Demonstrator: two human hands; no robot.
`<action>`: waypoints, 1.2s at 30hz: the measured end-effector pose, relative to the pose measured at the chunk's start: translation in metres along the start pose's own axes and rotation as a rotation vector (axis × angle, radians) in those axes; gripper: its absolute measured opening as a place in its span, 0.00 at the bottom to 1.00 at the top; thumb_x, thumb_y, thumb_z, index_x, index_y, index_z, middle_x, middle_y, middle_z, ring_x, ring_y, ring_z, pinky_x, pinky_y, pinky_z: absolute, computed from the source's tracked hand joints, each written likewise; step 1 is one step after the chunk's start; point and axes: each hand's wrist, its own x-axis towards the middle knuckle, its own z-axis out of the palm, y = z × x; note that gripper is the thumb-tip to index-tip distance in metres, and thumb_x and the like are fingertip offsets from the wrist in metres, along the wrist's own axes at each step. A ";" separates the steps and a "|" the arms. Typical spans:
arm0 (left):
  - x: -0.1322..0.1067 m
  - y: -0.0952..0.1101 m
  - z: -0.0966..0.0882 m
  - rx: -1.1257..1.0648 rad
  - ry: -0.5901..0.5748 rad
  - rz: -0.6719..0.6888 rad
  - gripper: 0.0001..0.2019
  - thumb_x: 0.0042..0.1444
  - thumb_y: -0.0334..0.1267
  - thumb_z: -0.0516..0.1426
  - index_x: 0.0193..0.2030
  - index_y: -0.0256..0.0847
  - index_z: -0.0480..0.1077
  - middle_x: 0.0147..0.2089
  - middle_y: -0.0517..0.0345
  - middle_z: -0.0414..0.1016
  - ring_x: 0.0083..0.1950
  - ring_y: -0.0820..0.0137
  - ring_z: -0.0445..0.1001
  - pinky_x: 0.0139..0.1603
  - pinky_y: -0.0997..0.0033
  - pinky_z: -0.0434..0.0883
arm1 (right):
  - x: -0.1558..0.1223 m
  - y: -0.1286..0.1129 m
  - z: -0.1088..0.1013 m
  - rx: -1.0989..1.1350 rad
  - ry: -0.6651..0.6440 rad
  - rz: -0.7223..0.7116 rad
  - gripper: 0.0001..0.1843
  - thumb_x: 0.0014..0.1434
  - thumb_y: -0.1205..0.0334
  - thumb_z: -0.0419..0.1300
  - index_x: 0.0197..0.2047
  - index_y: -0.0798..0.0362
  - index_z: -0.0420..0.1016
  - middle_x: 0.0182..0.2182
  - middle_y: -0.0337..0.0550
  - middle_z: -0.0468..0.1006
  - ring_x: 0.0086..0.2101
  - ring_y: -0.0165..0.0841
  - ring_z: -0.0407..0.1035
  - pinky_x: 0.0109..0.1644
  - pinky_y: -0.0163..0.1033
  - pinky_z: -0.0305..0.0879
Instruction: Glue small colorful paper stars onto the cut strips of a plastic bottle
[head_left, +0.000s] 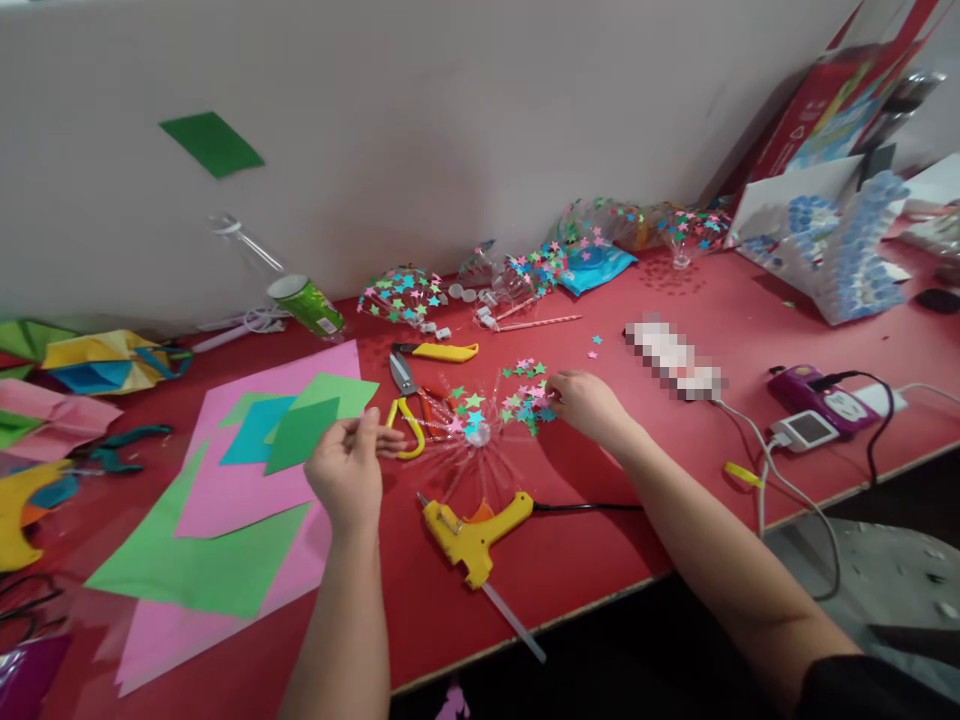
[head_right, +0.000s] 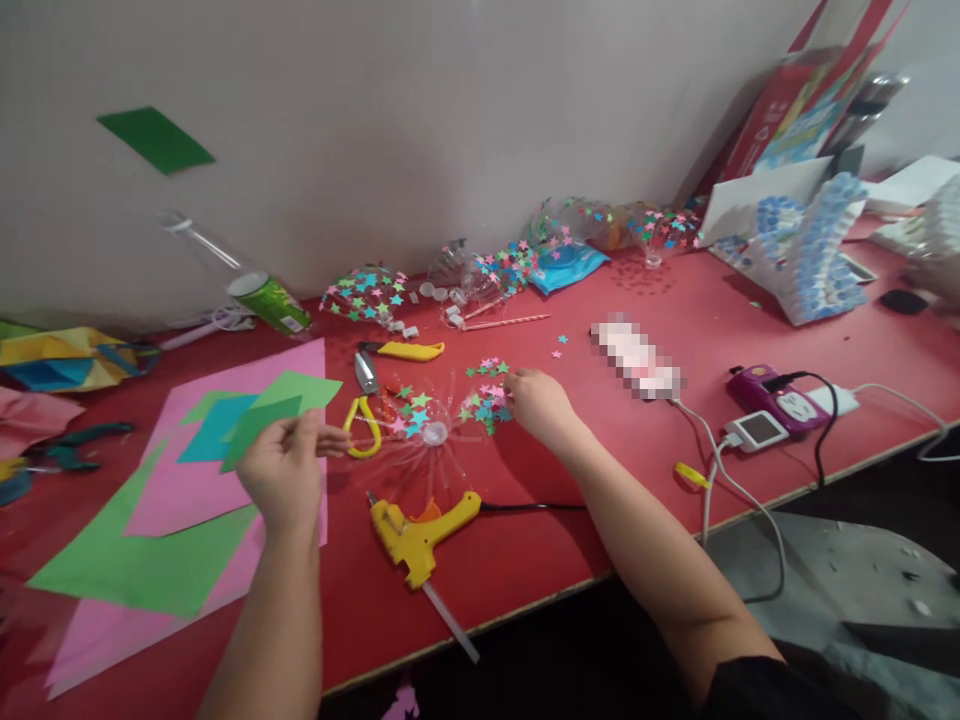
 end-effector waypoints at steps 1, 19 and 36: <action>0.000 -0.002 0.000 0.050 -0.017 0.014 0.14 0.56 0.46 0.58 0.26 0.37 0.68 0.22 0.58 0.75 0.21 0.71 0.74 0.21 0.75 0.70 | 0.000 -0.001 0.001 -0.008 -0.002 -0.012 0.09 0.62 0.67 0.55 0.40 0.54 0.77 0.38 0.48 0.78 0.40 0.36 0.70 0.39 0.36 0.57; 0.005 -0.008 -0.005 0.097 0.173 0.225 0.13 0.60 0.45 0.55 0.30 0.39 0.69 0.37 0.52 0.78 0.37 0.67 0.78 0.40 0.66 0.76 | 0.003 -0.018 0.010 0.025 0.157 -0.046 0.13 0.65 0.68 0.49 0.40 0.57 0.75 0.41 0.55 0.75 0.42 0.39 0.67 0.46 0.40 0.61; -0.046 0.029 0.006 0.167 -0.171 0.759 0.04 0.59 0.37 0.58 0.36 0.41 0.75 0.36 0.54 0.75 0.38 0.67 0.73 0.38 0.66 0.71 | -0.035 -0.058 -0.011 0.766 0.584 -0.436 0.08 0.66 0.63 0.55 0.38 0.52 0.75 0.32 0.42 0.78 0.34 0.31 0.71 0.42 0.37 0.68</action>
